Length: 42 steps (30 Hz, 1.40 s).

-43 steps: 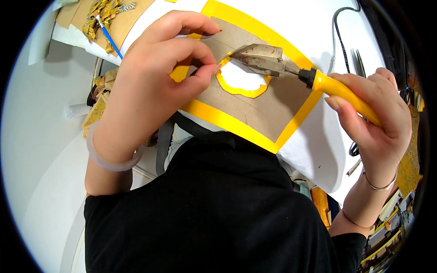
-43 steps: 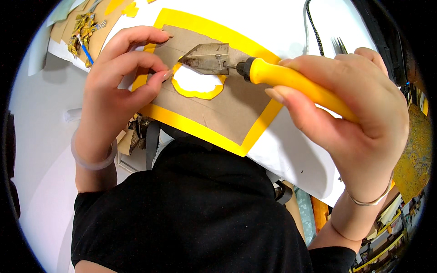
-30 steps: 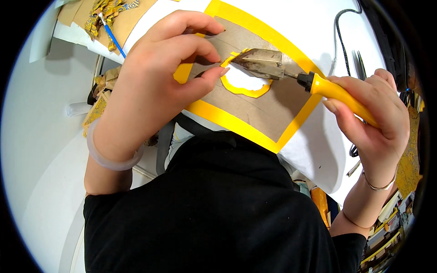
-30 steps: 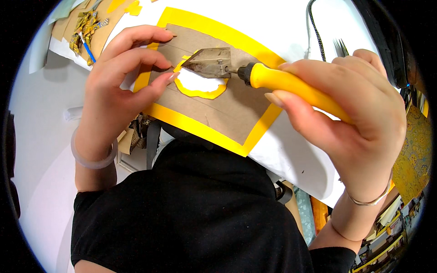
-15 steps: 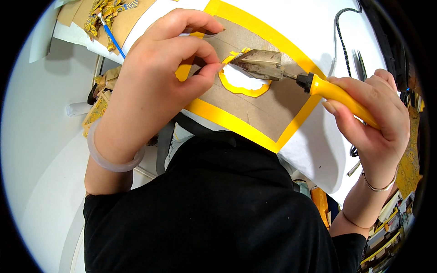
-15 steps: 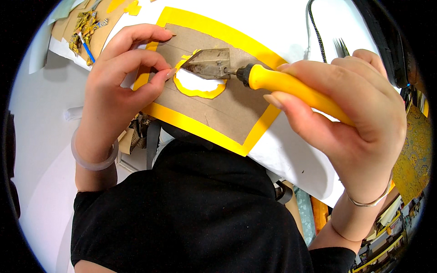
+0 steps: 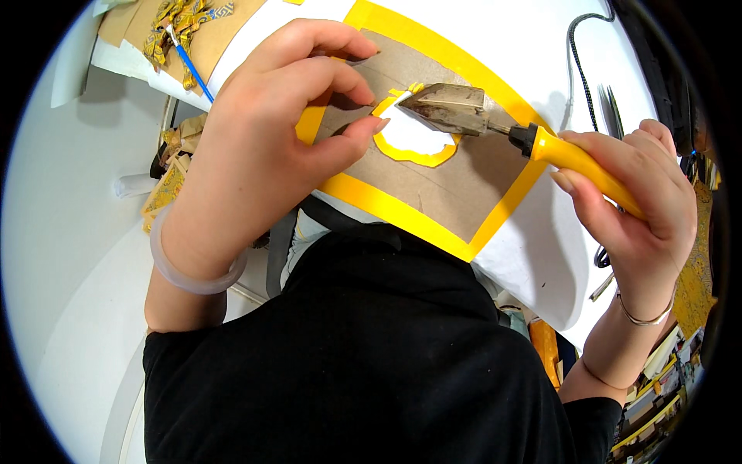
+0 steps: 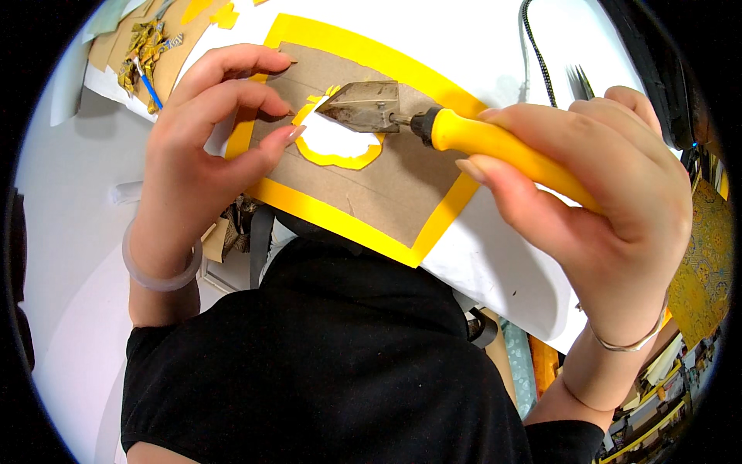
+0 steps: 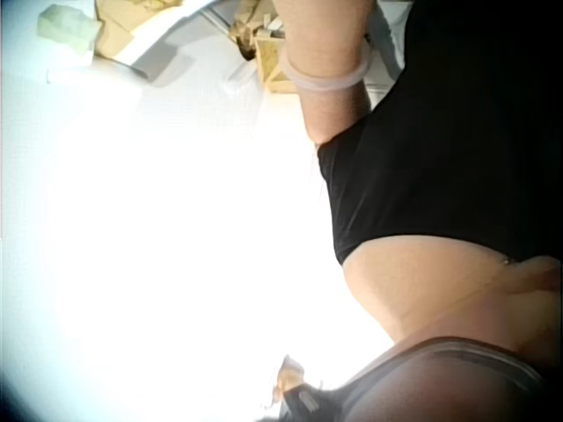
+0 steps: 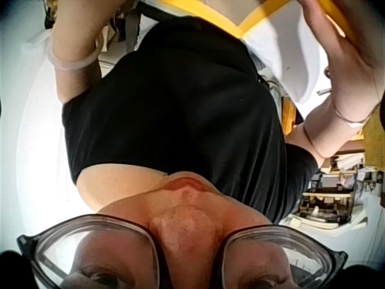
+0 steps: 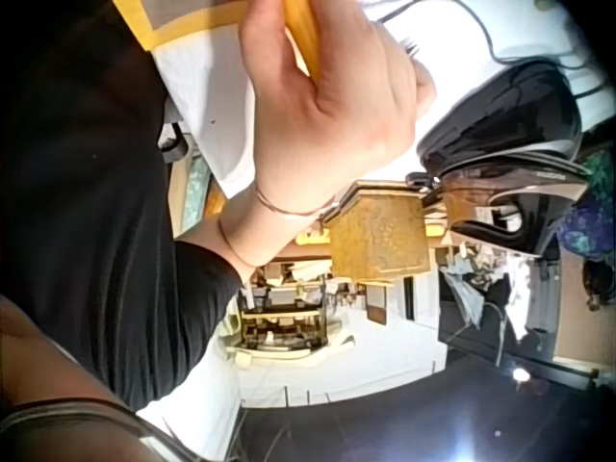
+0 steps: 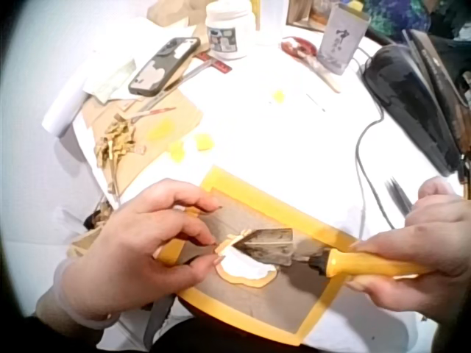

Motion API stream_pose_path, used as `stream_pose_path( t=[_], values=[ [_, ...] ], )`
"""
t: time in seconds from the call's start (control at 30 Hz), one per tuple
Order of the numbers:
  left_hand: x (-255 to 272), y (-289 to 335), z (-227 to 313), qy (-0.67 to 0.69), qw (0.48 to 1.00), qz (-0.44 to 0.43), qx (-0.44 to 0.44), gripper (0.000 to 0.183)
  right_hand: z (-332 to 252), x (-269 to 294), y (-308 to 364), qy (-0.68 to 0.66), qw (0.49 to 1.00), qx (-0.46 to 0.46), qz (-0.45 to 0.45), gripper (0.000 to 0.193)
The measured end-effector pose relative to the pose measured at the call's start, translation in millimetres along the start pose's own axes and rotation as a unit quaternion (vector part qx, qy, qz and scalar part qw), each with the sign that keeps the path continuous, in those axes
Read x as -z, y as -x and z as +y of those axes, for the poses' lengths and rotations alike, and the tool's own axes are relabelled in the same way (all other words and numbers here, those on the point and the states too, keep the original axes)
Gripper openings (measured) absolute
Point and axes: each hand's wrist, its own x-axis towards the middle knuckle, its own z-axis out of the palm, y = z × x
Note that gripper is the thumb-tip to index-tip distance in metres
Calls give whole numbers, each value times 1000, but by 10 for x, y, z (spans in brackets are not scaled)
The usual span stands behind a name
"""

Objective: The person uses a heated soldering iron to carefully cut and refine a heart-shaped opening in a yellow paper or cardstock sheet. They repeatedly adjust the sheet and use the tool to smooth the edges of the cutout.

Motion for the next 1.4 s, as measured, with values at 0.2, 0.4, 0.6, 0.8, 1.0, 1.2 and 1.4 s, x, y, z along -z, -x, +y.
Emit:
stream_pose_path(
  t=[0.2,0.4,0.6,0.8,1.0,1.2,1.4],
  values=[
    [16,1,15,-51,999,-2,-9,15,4,14,9,1,1000,1,0,29],
    [9,-5,-12,-54,998,5,-25,14,-11,-5,-3,-4,1000,7,5,29],
    [14,-4,-29,-34,999,1,-25,13,-30,-22,-20,-8,1000,9,-1,31],
    [11,8,-40,-26,999,1,-23,12,-35,-78,-48,-22,1000,13,5,32],
    [1,8,-47,-30,999,5,-27,12,-24,-86,-76,-18,1000,20,2,32],
    [33,10,8,-41,999,-14,-2,12,-31,-88,-108,-17,1000,19,0,31],
    [47,-1,-77,20,1000,1,-14,19,-8,-128,-168,-14,1000,13,-3,28]
  ],
)
